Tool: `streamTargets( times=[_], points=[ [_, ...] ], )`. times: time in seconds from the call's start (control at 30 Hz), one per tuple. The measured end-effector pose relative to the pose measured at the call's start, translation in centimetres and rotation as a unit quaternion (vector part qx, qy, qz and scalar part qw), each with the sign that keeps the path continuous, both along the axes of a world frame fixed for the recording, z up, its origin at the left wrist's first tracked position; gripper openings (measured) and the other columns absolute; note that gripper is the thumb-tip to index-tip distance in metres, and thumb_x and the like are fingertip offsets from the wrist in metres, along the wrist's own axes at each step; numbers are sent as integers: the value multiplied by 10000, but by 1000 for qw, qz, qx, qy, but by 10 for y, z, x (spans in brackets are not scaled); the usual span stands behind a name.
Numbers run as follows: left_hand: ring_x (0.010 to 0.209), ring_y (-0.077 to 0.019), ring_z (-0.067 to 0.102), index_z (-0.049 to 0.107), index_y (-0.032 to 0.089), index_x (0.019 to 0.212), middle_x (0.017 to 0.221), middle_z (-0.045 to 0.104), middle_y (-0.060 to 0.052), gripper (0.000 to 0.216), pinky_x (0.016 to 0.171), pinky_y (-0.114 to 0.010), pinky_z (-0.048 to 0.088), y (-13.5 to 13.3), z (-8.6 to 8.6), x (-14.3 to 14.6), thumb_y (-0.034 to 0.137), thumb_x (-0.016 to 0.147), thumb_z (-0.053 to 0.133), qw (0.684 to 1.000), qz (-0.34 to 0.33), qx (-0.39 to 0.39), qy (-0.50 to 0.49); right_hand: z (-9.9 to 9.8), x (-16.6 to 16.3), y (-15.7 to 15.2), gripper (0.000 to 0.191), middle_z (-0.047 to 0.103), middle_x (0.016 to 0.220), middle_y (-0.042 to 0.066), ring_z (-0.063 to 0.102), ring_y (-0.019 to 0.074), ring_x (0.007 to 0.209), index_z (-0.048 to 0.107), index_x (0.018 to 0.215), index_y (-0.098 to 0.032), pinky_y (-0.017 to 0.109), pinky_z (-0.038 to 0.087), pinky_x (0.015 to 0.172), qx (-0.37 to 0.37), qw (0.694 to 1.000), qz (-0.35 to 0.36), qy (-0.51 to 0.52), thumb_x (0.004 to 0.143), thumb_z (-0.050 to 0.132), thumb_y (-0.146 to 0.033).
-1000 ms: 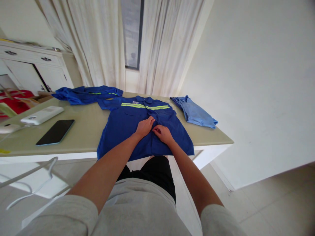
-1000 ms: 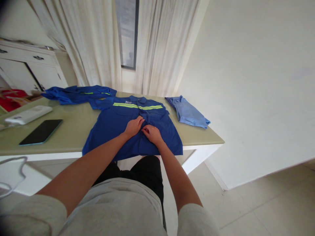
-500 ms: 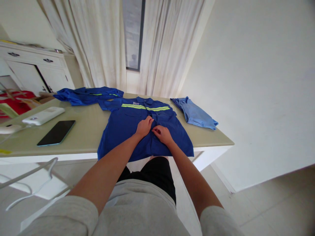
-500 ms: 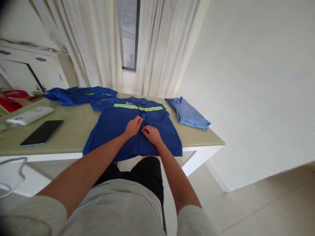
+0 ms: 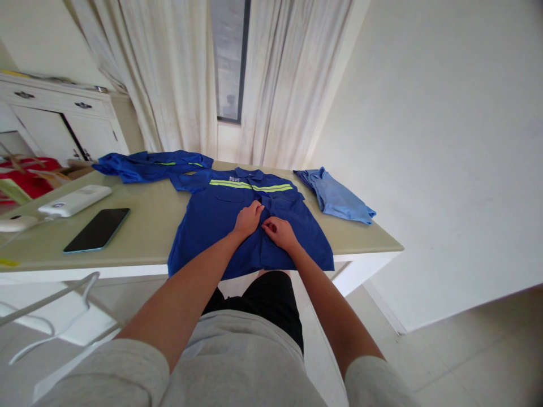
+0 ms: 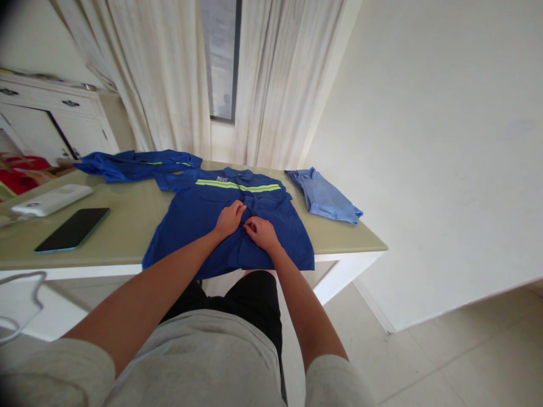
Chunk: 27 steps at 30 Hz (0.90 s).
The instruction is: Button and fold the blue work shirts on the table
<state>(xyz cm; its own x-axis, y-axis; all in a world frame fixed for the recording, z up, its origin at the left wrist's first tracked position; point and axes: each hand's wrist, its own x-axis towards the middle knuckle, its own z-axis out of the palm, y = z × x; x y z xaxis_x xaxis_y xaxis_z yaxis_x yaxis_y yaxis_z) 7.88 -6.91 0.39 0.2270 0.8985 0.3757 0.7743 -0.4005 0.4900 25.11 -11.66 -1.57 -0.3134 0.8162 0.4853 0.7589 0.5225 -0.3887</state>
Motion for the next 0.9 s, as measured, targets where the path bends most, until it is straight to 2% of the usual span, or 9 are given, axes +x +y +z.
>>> streamTargets(
  times=[0.27, 0.43, 0.57, 0.9],
  points=[
    [1014, -284, 745, 620, 241, 1181, 1043, 781, -102, 342, 829, -329, 477, 0, 0, 0, 439, 1110, 350, 1000, 1, 1, 5, -2, 1, 0, 26, 638, 747, -27, 574, 136, 678, 710, 948, -208, 242, 416, 680, -2, 1000, 2, -1, 962, 692, -218],
    [1011, -274, 744, 619, 247, 1195, 1040, 779, -98, 341, 834, -328, 480, -1, 1, 0, 446, 1108, 357, 1000, 3, -7, 6, -2, 1, 0, 132, 615, 727, -52, 580, 137, 679, 690, 1098, -224, 234, 415, 684, -5, 1000, 5, 7, 966, 689, -229],
    [997, -278, 745, 624, 249, 1180, 1022, 780, -94, 342, 827, -331, 481, -1, 1, 0, 446, 1108, 354, 1000, 0, -5, 5, 0, 1, -1, 72, 620, 745, -41, 579, 142, 696, 701, 1047, -232, 241, 415, 700, 2, 1000, 9, -5, 982, 672, -241],
    [1004, -279, 744, 622, 245, 1173, 1033, 782, -98, 338, 823, -331, 483, -1, 1, -1, 439, 1107, 352, 1000, -3, -4, 13, 1, 1, -2, 81, 623, 769, -31, 574, 144, 709, 714, 1035, -228, 246, 417, 716, 5, 1000, 18, -8, 977, 660, -212]
  ],
)
